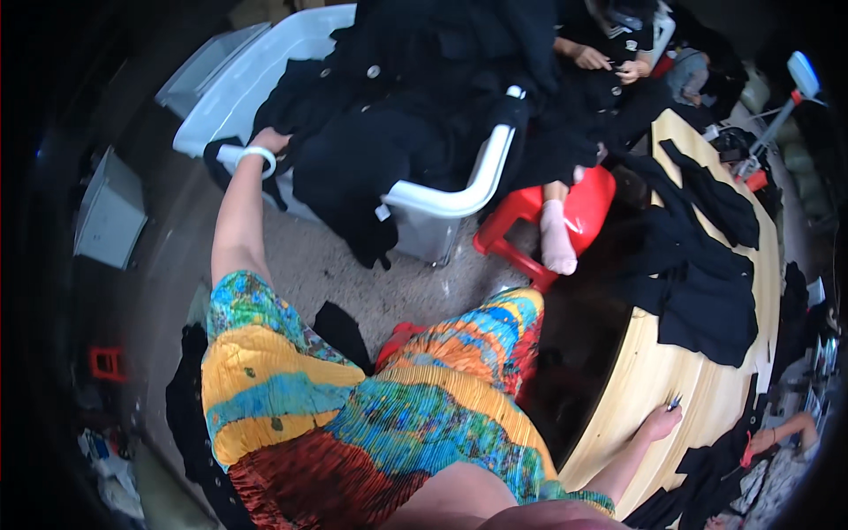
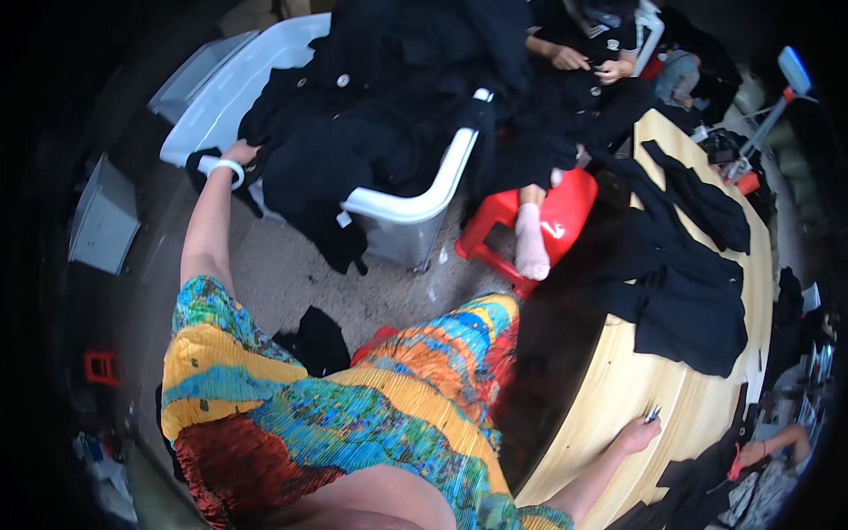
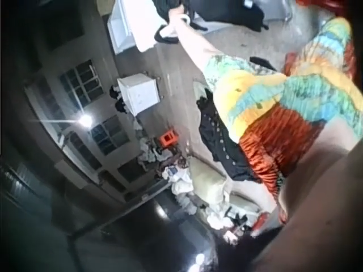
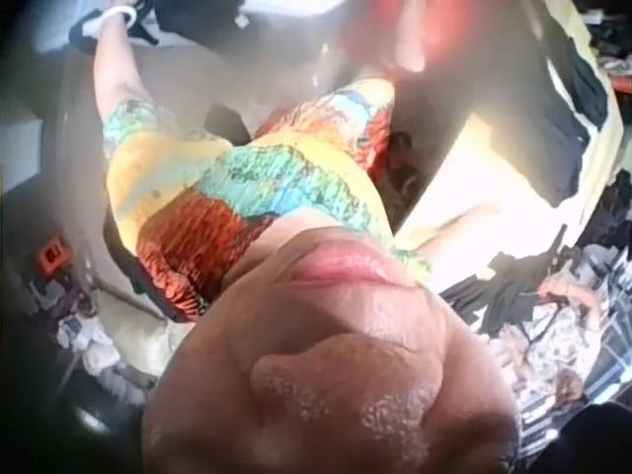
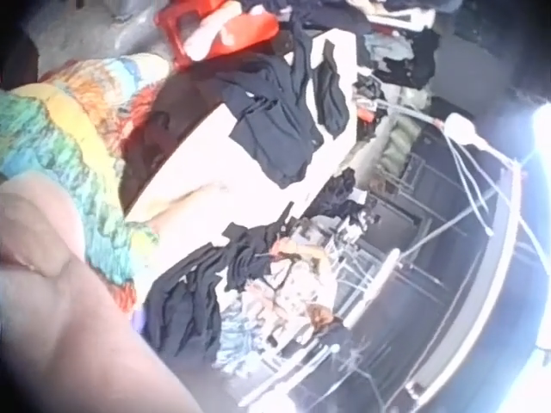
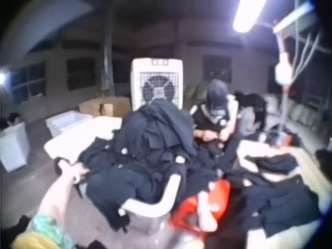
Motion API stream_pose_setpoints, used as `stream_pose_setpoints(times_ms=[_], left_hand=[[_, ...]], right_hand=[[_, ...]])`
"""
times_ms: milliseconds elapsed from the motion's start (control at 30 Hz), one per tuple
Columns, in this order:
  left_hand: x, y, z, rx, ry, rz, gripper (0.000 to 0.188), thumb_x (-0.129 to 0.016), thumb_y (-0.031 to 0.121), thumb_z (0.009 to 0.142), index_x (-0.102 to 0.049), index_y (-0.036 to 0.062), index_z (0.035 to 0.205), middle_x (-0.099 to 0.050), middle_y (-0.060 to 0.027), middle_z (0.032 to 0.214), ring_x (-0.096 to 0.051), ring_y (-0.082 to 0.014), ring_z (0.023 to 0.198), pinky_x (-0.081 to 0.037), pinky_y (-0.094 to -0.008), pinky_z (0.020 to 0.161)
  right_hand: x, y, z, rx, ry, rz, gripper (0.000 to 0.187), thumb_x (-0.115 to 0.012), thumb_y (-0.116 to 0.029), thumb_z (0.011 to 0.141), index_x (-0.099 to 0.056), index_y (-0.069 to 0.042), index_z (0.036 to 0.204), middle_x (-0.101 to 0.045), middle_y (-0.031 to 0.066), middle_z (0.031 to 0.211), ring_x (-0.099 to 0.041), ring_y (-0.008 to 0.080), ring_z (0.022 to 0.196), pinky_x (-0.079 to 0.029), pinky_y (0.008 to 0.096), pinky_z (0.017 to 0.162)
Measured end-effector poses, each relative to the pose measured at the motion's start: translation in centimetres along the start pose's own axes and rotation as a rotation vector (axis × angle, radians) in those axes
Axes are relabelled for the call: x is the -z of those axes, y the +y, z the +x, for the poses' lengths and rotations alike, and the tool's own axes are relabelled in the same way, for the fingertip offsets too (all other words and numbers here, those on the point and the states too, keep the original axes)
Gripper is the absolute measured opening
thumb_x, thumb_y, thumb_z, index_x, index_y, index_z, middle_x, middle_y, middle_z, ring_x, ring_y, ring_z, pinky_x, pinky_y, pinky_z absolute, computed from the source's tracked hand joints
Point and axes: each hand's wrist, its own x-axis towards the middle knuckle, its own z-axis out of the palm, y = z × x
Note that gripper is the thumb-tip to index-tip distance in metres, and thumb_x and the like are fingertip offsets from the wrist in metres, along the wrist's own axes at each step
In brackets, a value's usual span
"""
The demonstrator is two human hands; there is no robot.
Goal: Trimming loose threads around buttons on black garments using small snips.
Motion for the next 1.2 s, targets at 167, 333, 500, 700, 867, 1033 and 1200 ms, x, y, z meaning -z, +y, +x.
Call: stream_pose_setpoints(times_ms=[167, 333, 500, 700, 867, 1033, 1200], left_hand=[[-0.2, 8.6, 0.4, 0.062, -0.008, 0.168, 0.058, -0.066, 0.037, 0.067, -0.054, -0.0041, 0.107, -0.052, -0.0220, 0.112, -0.050, -0.0326, 0.105, -0.040, -0.0368, 0.090], [2.0, 17.8, 3.3, -0.206, 0.328, -0.162, 0.068, -0.063, 0.038, 0.070, -0.041, -0.0064, 0.117, -0.046, -0.0266, 0.117, -0.045, -0.0360, 0.111, -0.037, -0.0386, 0.093], [3.2, 27.3, 5.9, -0.270, 0.366, -0.203, 0.070, -0.061, 0.038, 0.074, -0.029, 0.0019, 0.125, -0.038, -0.0221, 0.126, -0.037, -0.0355, 0.117, -0.032, -0.0413, 0.096], [1.4, 31.7, 9.5, -0.291, 0.424, -0.313, 0.072, -0.059, 0.041, 0.075, -0.027, 0.0032, 0.127, -0.037, -0.0240, 0.125, -0.040, -0.0356, 0.115, -0.034, -0.0401, 0.095], [1.5, 32.1, 10.3, -0.170, 0.394, -0.325, 0.062, -0.059, 0.040, 0.076, -0.035, 0.0099, 0.125, -0.046, -0.0227, 0.117, -0.045, -0.0357, 0.109, -0.037, -0.0398, 0.092], [0.6, 30.9, 8.6, -0.310, 0.319, -0.169, 0.043, -0.060, 0.030, 0.074, -0.054, 0.0051, 0.108, -0.052, -0.0181, 0.112, -0.048, -0.0335, 0.106, -0.040, -0.0389, 0.088], [-0.9, 26.9, 3.6, -0.567, 0.180, -0.110, 0.051, -0.062, 0.029, 0.070, -0.053, -0.0017, 0.110, -0.052, -0.0225, 0.111, -0.049, -0.0338, 0.106, -0.038, -0.0364, 0.090]], right_hand=[[2.1, -1.0, -1.8, -0.045, 0.016, -0.010, 0.029, -0.049, -0.014, 0.079, -0.052, -0.005, 0.106, -0.051, 0.0132, 0.099, -0.054, 0.0332, 0.085, -0.044, 0.0421, 0.073], [1.7, -1.0, -1.9, -0.045, 0.022, -0.021, 0.027, -0.049, -0.013, 0.078, -0.051, -0.005, 0.104, -0.051, 0.0125, 0.100, -0.054, 0.0335, 0.083, -0.044, 0.0423, 0.072], [1.8, -1.6, -1.9, -0.070, -0.034, -0.094, 0.025, -0.047, -0.013, 0.080, -0.049, -0.004, 0.103, -0.049, 0.0160, 0.101, -0.054, 0.0364, 0.084, -0.044, 0.0444, 0.072], [2.1, -2.0, -2.2, -0.037, 0.007, -0.122, 0.023, -0.047, -0.008, 0.079, -0.048, -0.004, 0.101, -0.047, 0.0150, 0.100, -0.054, 0.0362, 0.079, -0.045, 0.0438, 0.068], [1.4, -1.7, -1.8, -0.054, -0.001, -0.145, 0.023, -0.046, -0.007, 0.078, -0.047, -0.003, 0.101, -0.047, 0.0150, 0.099, -0.055, 0.0365, 0.077, -0.046, 0.0439, 0.066], [1.5, -1.9, -1.7, -0.099, -0.019, -0.182, 0.022, -0.045, -0.008, 0.079, -0.047, -0.003, 0.101, -0.047, 0.0152, 0.100, -0.055, 0.0364, 0.078, -0.046, 0.0434, 0.067], [0.9, -0.8, -1.4, -0.090, -0.014, -0.149, 0.022, -0.046, -0.009, 0.079, -0.048, -0.004, 0.100, -0.048, 0.0152, 0.100, -0.055, 0.0369, 0.080, -0.045, 0.0436, 0.068]])
